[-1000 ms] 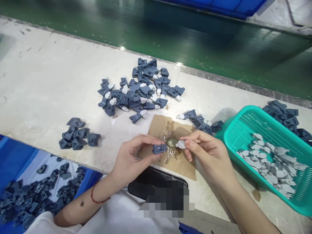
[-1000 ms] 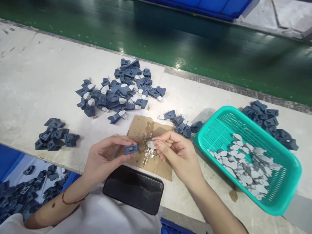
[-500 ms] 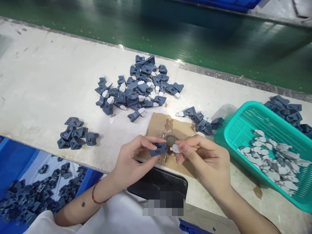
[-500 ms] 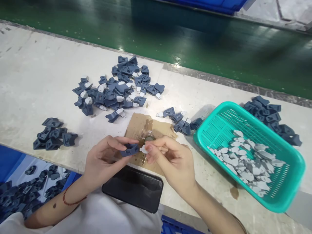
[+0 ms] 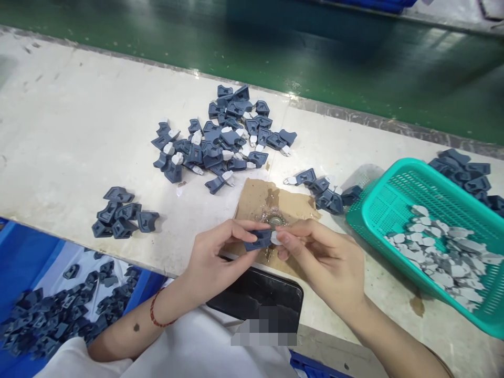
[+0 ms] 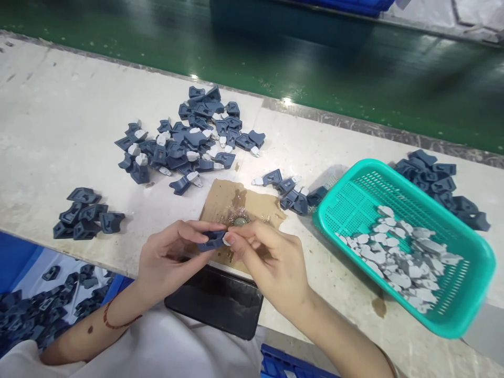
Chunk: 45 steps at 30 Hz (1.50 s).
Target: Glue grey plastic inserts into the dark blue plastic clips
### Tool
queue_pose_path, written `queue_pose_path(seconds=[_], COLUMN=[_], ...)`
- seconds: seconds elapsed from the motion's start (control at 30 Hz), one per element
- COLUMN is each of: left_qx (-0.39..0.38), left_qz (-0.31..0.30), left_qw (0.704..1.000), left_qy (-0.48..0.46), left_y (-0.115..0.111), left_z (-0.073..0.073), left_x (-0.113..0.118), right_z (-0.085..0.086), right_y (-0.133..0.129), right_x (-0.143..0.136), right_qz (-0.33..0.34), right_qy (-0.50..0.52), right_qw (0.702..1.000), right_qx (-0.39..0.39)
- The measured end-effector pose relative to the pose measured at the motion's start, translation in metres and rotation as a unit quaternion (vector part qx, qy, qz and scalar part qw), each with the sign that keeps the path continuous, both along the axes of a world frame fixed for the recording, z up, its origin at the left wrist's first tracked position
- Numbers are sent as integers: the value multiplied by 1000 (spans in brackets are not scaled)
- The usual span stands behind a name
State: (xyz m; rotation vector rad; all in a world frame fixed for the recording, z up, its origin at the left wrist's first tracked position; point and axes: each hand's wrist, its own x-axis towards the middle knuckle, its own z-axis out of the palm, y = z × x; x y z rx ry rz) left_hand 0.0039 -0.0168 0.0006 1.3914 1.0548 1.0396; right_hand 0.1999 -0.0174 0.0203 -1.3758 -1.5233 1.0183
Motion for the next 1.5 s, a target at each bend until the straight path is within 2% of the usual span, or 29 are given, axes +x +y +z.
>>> queue_pose_path(seconds=[0.17,0.37,0.5,0.6,0.7,0.83,1.07,1.27,1.5], left_qx=[-29,-52,12,54,43,44,32,61,84], left_qz=[-7,-99,-138,-166,-175,-192,-196,-211,-188], left_qw=[1000,994,986,974,973,970,967,967,971], left_qy=[-6,-3,96,141,142,140,159,130,122], left_y=[0,7,14,17,17,15,14,16,15], left_z=[-1,4,8,9,10,11,10,11,11], left_x=[0,-5,-10,-11,-11,-11,-8,-7,-8], right_z=[-3,0,2,3,4,5,-1,3,3], right_y=[-2,0,-1,0,4,10,6,5,5], right_x=[-1,-2,-1,3,8,9,2,1,1], right_qz=[17,13,17,56,129,201,186,194,175], right_qy=[-21,25,61,33,-78,-198,-275,-255,-293], right_qw=[1000,998,995,994,988,953,929,936,919], right_qx=[14,-59,-82,-83,-25,106,161,147,198])
